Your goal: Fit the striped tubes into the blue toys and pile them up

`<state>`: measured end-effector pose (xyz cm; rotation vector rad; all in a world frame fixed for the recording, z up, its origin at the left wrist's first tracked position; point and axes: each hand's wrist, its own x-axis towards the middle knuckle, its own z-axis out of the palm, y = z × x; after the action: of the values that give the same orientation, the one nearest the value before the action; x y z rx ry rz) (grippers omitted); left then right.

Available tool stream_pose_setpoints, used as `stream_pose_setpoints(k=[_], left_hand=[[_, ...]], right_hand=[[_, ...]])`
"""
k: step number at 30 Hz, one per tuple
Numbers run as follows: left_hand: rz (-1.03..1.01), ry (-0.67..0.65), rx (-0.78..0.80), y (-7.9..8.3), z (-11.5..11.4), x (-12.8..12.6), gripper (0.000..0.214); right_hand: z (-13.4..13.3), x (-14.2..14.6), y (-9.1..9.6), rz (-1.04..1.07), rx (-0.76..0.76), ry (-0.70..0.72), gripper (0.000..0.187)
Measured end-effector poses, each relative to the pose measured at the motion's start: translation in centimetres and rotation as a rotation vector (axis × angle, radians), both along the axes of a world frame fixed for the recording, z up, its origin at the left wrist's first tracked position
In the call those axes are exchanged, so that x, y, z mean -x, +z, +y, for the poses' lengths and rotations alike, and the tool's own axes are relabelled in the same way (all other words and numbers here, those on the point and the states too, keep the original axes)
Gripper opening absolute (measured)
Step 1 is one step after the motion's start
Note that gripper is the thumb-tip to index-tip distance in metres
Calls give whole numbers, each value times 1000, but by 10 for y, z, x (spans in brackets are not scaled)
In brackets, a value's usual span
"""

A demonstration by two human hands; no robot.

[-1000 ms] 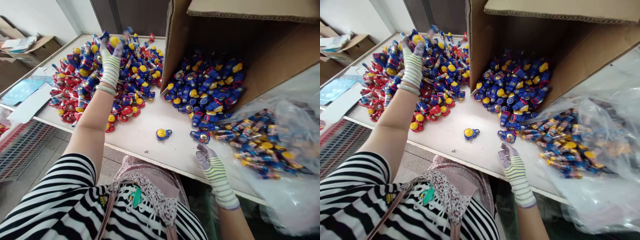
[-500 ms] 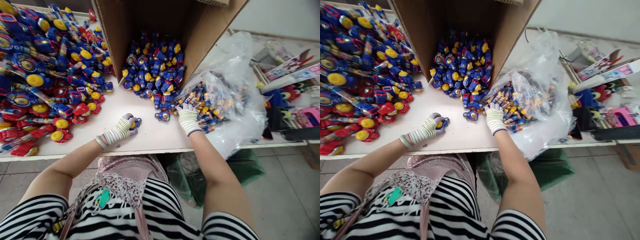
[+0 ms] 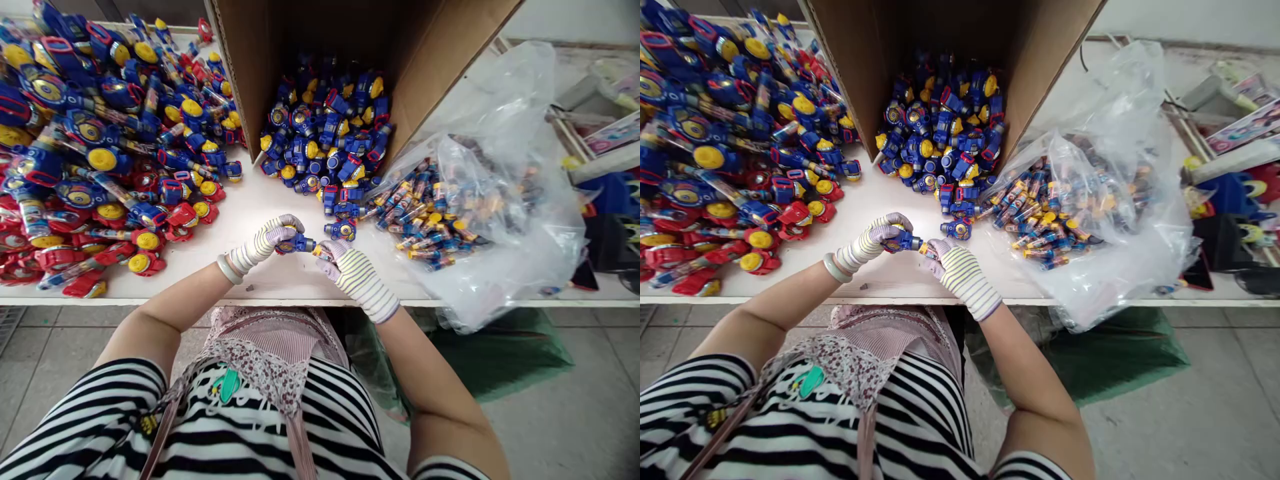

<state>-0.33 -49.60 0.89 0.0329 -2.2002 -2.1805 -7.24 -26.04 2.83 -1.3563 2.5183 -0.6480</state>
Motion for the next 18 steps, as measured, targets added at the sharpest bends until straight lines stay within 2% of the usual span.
stream_pose_setpoints(k=[3, 5, 8, 10, 12, 15, 16, 18], left_hand=[[4, -89, 32, 12, -3, -1, 34], [3, -151, 62, 20, -4, -4, 32], [54, -269, 182, 28, -5, -7, 28], [114, -309, 248, 31, -5, -7, 28], [85, -284, 269, 32, -5, -5, 29], [-51, -168, 216, 30, -4, -3, 29], [-68, -134, 183, 27, -2, -4, 31], [-67, -92, 120, 20, 0, -6, 34]], right_hand=[[-5, -5, 1, -9, -64, 3, 45], [-6, -12, -4, -133, 8, 10, 45], [-7, -26, -18, -591, 137, 40, 58], [-9, -32, -25, -849, 151, 38, 68], [-10, -33, -24, -815, 133, -13, 67], [-13, -32, -14, -435, 21, -116, 54], [-14, -34, -10, -377, -14, -118, 50], [-20, -40, -8, -463, -12, -84, 44]])
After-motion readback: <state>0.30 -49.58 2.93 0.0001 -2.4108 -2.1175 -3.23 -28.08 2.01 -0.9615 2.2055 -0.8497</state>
